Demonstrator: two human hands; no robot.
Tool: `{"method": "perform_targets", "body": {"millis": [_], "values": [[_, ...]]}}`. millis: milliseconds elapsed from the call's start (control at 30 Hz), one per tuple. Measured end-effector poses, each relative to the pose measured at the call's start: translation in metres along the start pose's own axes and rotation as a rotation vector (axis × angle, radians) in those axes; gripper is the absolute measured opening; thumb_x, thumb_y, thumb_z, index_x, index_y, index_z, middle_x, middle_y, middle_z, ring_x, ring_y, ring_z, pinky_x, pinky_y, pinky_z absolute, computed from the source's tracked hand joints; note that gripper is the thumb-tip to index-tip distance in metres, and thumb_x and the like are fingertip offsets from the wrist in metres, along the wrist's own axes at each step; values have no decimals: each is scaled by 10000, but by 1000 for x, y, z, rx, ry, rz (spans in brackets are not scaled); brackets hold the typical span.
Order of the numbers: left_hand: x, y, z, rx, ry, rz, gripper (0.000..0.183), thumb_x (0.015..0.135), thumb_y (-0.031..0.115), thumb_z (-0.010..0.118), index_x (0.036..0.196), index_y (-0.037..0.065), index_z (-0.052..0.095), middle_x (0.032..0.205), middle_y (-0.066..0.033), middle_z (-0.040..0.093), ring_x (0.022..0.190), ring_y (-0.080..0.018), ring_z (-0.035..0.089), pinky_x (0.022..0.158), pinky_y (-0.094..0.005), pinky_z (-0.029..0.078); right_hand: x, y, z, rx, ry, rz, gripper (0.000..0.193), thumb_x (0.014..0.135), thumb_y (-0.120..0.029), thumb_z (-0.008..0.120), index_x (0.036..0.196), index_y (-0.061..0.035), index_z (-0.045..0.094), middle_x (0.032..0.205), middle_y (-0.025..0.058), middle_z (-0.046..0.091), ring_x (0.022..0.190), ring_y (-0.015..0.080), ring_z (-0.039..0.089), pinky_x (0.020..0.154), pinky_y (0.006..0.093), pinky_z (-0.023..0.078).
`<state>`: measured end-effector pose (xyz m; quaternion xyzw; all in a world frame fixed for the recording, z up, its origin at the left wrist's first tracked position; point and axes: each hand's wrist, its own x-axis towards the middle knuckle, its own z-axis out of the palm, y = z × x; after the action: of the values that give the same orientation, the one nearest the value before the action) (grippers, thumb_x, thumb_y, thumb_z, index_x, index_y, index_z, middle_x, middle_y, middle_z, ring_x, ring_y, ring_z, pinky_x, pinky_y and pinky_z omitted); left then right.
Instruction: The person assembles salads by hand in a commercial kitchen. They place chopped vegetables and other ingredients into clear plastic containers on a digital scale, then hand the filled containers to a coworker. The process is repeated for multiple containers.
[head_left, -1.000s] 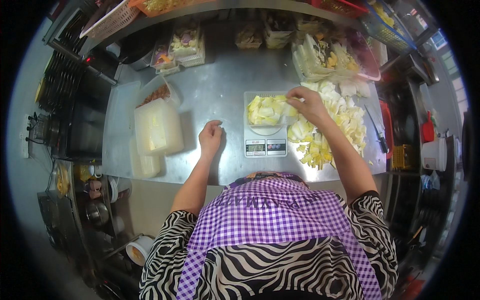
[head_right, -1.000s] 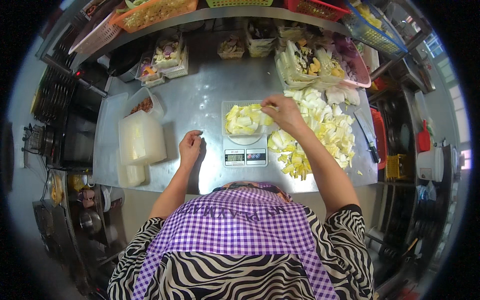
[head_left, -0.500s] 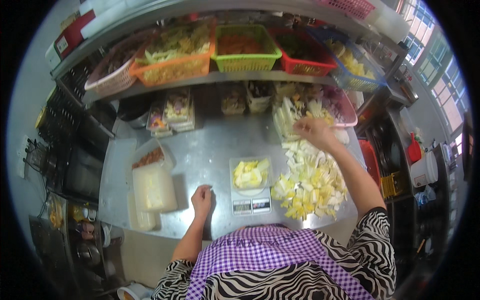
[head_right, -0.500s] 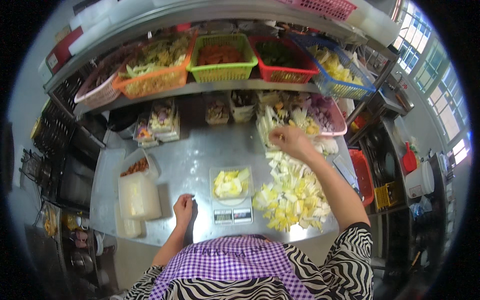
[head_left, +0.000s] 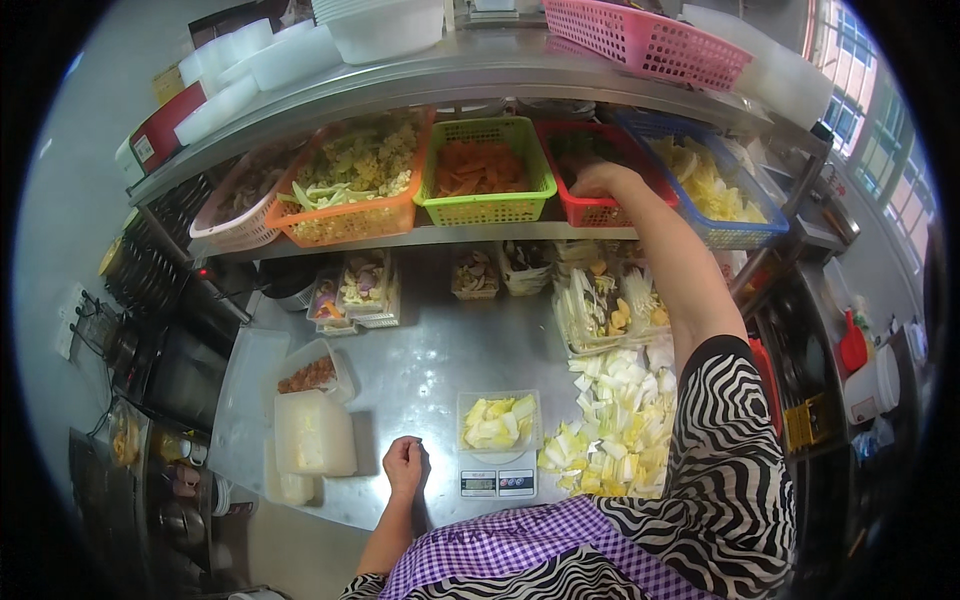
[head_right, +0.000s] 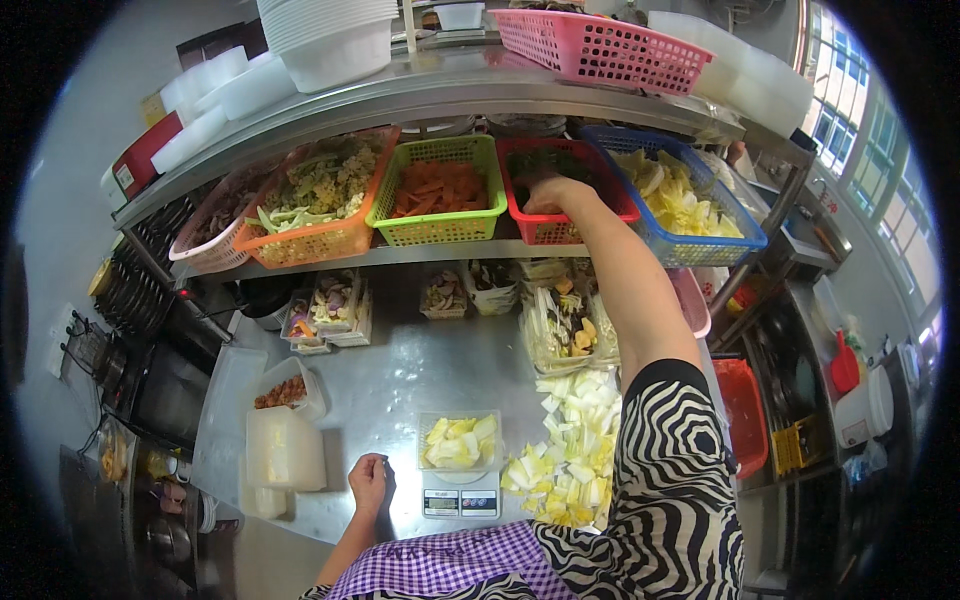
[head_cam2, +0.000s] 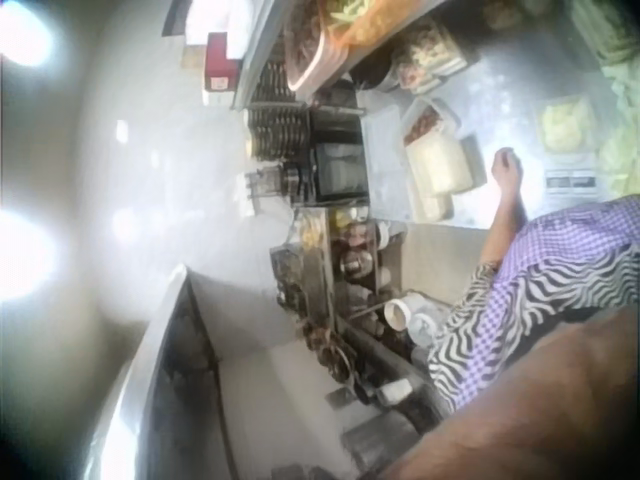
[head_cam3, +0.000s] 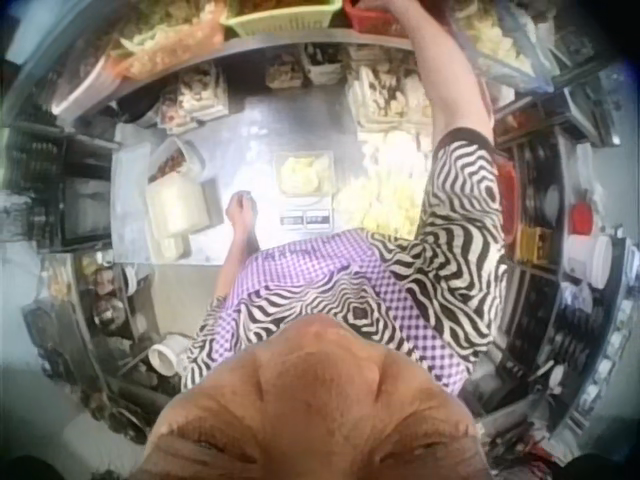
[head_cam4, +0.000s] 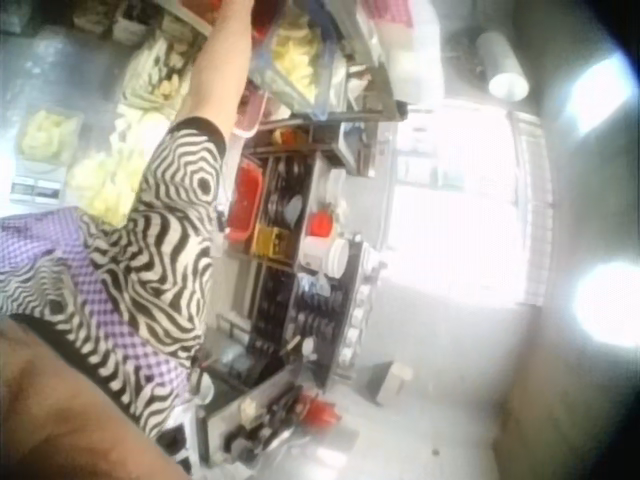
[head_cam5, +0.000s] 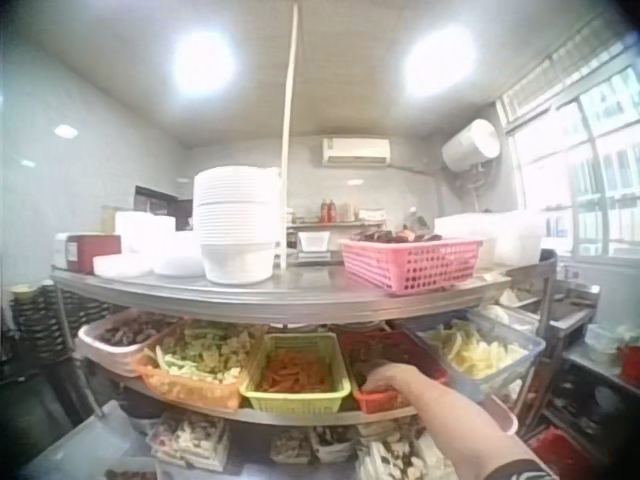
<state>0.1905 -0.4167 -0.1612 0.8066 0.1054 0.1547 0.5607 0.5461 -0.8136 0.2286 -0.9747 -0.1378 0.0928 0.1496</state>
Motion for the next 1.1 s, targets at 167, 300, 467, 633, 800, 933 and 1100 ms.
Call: {"method": "perform_targets", "body": {"millis": [167, 300, 467, 633, 800, 933, 1100], "values": [[-1, -5, -3, 32, 25, -22, 68, 909, 24, 565, 918, -4, 627, 735, -21, 626, 632, -68, 565, 578, -222, 462, 9, 23, -19, 275, 39, -60, 617, 746, -187, 729, 1330, -141, 538, 1211, 157, 608, 926, 269, 658, 678, 333, 578], [2, 4, -3, 48, 33, -22, 85, 890, 62, 590, 910, 0, 645, 722, -54, 645, 631, -103, 597, 594, -258, 492, -8, 47, -27, 447, 246, -10, 531, 780, -174, 755, 1276, -108, 579, 1071, 126, 654, 698, 210, 685, 574, 275, 562], [10, -8, 5, 73, 16, 47, 142, 870, 133, 621, 887, -1, 666, 762, -100, 662, 695, -178, 632, 665, -304, 509, -67, 37, -30, 563, 452, -34, 429, 823, -211, 737, 1227, -122, 622, 960, 61, 683, 556, 121, 599, 580, 277, 517], [-1, 9, -9, 141, -12, 36, 164, 893, 146, 587, 915, 3, 665, 823, -141, 666, 756, -238, 651, 716, -328, 507, -154, -60, 48, 642, 171, -226, 235, 843, -75, 684, 1070, -128, 654, 882, -35, 615, 741, 48, 566, 568, 216, 493], [2, 1, -6, 44, -91, 13, 119, 874, 100, 602, 938, 28, 671, 832, -106, 677, 737, -196, 657, 703, -301, 512, -191, -87, 192, 409, -186, -40, 430, 750, -27, 721, 1156, -147, 645, 1192, 102, 575, 958, 171, 622, 749, 307, 562], [6, -10, -4, 18, -115, 53, 120, 868, 91, 601, 947, 38, 674, 829, -99, 683, 730, -190, 662, 696, -295, 516, -196, -60, 268, 183, -150, -201, 415, 802, -21, 618, 1188, -170, 654, 1195, 147, 598, 1074, 279, 597, 970, 366, 471], [6, -9, -5, 31, -116, 35, 120, 862, 89, 600, 944, 51, 678, 844, -99, 687, 742, -200, 669, 697, -304, 517, -184, -70, 196, 164, 83, -82, 316, 824, -15, 556, 1077, -140, 698, 1107, 128, 654, 1056, 272, 614, 947, 366, 482]]}}
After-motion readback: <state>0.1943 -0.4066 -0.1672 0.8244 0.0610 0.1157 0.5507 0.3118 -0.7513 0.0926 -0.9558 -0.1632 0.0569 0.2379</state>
